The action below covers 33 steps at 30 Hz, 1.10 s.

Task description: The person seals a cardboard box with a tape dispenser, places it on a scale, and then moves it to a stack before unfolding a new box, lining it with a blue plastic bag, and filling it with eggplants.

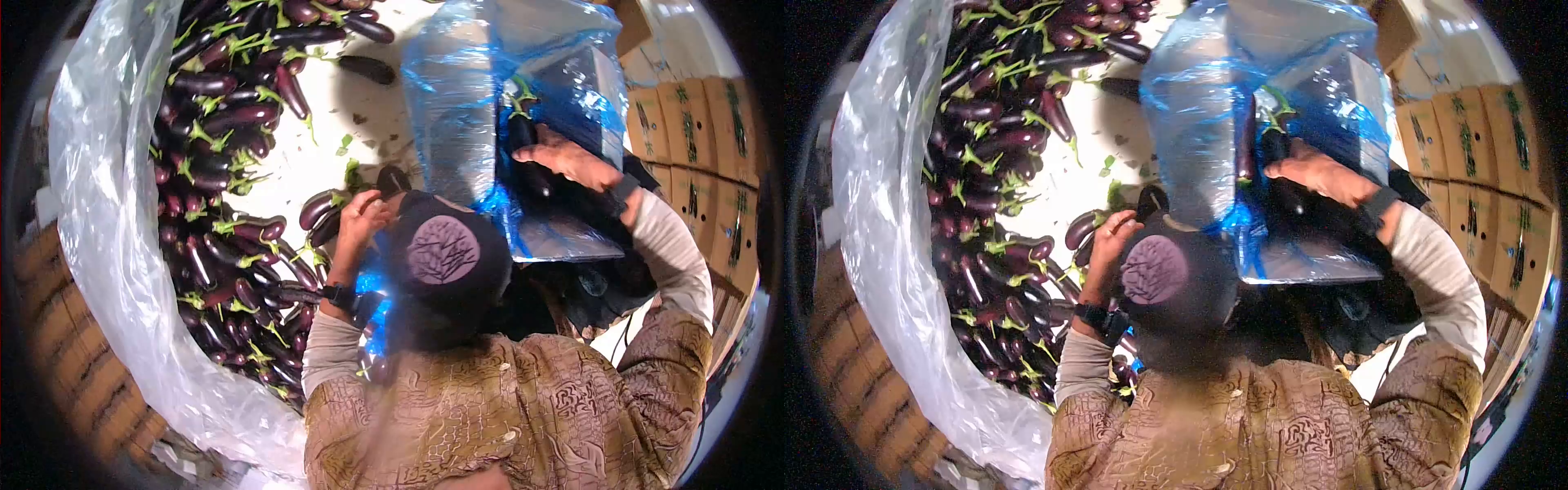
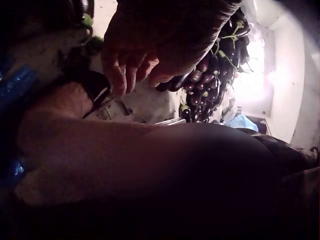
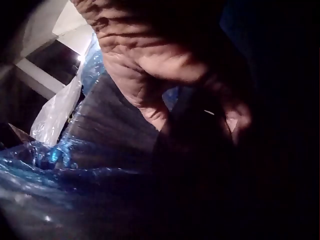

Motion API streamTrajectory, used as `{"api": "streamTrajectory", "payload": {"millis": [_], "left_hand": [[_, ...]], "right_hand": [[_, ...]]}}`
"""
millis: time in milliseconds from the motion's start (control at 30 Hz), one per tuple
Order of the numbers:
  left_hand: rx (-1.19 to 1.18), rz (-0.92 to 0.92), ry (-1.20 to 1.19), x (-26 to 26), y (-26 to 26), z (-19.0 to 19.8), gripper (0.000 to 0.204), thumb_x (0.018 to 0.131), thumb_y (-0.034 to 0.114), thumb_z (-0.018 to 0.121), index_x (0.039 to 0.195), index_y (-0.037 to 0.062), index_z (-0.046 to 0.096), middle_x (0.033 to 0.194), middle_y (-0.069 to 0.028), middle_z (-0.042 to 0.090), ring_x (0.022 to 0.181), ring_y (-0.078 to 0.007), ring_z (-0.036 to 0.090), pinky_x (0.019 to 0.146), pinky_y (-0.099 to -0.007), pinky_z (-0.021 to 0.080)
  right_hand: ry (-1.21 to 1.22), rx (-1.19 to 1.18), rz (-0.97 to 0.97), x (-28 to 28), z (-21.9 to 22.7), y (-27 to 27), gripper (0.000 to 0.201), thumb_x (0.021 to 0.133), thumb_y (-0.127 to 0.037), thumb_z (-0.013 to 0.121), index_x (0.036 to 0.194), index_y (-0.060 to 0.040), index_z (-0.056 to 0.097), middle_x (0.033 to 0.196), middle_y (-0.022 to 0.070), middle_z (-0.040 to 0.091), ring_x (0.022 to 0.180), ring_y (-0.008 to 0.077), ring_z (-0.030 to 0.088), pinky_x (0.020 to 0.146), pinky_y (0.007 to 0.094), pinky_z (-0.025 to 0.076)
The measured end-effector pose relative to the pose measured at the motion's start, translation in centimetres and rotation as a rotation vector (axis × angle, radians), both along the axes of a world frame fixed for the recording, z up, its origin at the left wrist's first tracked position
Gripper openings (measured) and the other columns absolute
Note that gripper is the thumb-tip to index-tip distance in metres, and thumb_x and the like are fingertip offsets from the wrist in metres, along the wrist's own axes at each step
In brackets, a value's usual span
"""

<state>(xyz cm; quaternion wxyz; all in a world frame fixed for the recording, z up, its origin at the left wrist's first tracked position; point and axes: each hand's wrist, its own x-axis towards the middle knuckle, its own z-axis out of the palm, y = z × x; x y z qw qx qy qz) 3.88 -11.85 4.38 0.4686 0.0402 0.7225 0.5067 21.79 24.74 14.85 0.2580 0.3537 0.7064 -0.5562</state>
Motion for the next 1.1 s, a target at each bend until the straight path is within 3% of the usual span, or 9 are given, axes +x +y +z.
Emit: {"api": "streamTrajectory", "payload": {"millis": [200,367,467,567,633,800,900,1000,1100], "left_hand": [[-0.045,0.172,-0.155,3.1,-3.3,-2.9,0.032,0.091,0.013,0.059,0.120,-0.0028,0.057,0.096,-0.0100,0.067,0.078,-0.0139,0.065,0.065,-0.0241,0.050],[-0.030,0.198,-0.236,7.0,-6.5,-7.2,0.035,0.090,0.013,0.059,0.121,-0.0014,0.056,0.094,-0.0105,0.068,0.077,-0.0151,0.066,0.066,-0.0257,0.052],[-0.088,0.264,-0.145,8.7,-9.5,-5.7,0.033,0.088,0.011,0.060,0.118,-0.0015,0.058,0.089,-0.0105,0.068,0.073,-0.0154,0.067,0.061,-0.0267,0.052],[-0.120,0.353,-0.110,10.3,-13.1,-6.4,0.031,0.087,0.010,0.061,0.116,-0.0013,0.060,0.084,-0.0106,0.068,0.068,-0.0156,0.066,0.056,-0.0267,0.052],[-0.190,0.511,-0.126,10.8,-15.1,-6.9,0.033,0.088,0.011,0.061,0.118,-0.0008,0.059,0.087,-0.0101,0.068,0.072,-0.0157,0.067,0.059,-0.0260,0.053],[-0.001,0.606,-0.090,7.9,-12.5,1.2,0.038,0.093,0.017,0.056,0.126,0.0000,0.053,0.103,-0.0119,0.066,0.090,-0.0169,0.064,0.077,-0.0296,0.052],[0.343,0.559,-0.028,5.7,-9.0,7.9,0.040,0.095,0.020,0.056,0.131,0.0018,0.050,0.108,-0.0127,0.065,0.097,-0.0184,0.063,0.086,-0.0308,0.050],[0.628,0.358,0.080,4.2,-4.9,15.5,0.050,0.096,0.022,0.058,0.139,0.0039,0.041,0.119,-0.0132,0.060,0.107,-0.0186,0.060,0.090,-0.0330,0.049],[0.999,0.401,0.010,5.2,-0.8,20.6,0.052,0.095,0.021,0.058,0.140,0.0042,0.038,0.127,-0.0133,0.056,0.111,-0.0173,0.056,0.092,-0.0335,0.048]], "right_hand": [[-0.109,-0.098,-0.079,-4.0,6.9,-3.2,0.106,0.075,-0.057,0.070,0.151,-0.0003,0.023,0.152,0.0183,0.030,0.135,0.0281,0.035,0.101,0.0362,0.034],[-0.098,-0.007,0.090,-2.9,0.1,-2.5,0.112,0.072,-0.058,0.068,0.154,-0.0052,0.012,0.149,0.0164,0.037,0.129,0.0293,0.040,0.090,0.0451,0.039],[-0.110,0.106,0.079,-4.5,6.7,-6.0,0.106,0.069,-0.059,0.066,0.151,-0.0053,0.027,0.142,0.0133,0.046,0.113,0.0262,0.049,0.080,0.0319,0.040],[-0.177,0.228,0.110,-3.3,9.8,-3.3,0.088,0.075,-0.043,0.069,0.146,-0.0006,0.037,0.142,0.0158,0.044,0.131,0.0266,0.042,0.103,0.0345,0.034],[-0.065,0.143,-0.106,-2.0,13.5,-3.3,0.077,0.082,-0.033,0.065,0.145,0.0016,0.037,0.144,0.0162,0.043,0.130,0.0250,0.043,0.107,0.0342,0.032],[0.394,0.117,-0.395,3.3,19.1,-4.3,0.070,0.087,-0.040,0.057,0.143,-0.0020,0.039,0.129,0.0137,0.056,0.113,0.0204,0.057,0.095,0.0297,0.044],[0.387,0.122,-0.180,4.1,19.6,-4.8,0.075,0.083,-0.041,0.060,0.144,-0.0025,0.038,0.129,0.0150,0.055,0.111,0.0227,0.058,0.094,0.0312,0.044],[0.481,0.224,0.019,-2.1,20.9,-12.9,0.078,0.078,-0.032,0.063,0.144,-0.0012,0.036,0.133,0.0171,0.052,0.115,0.0269,0.055,0.101,0.0342,0.041],[0.446,-0.138,0.108,-8.2,22.8,-20.6,0.079,0.078,-0.017,0.067,0.146,0.0013,0.031,0.139,0.0195,0.045,0.125,0.0293,0.048,0.107,0.0362,0.035]]}}
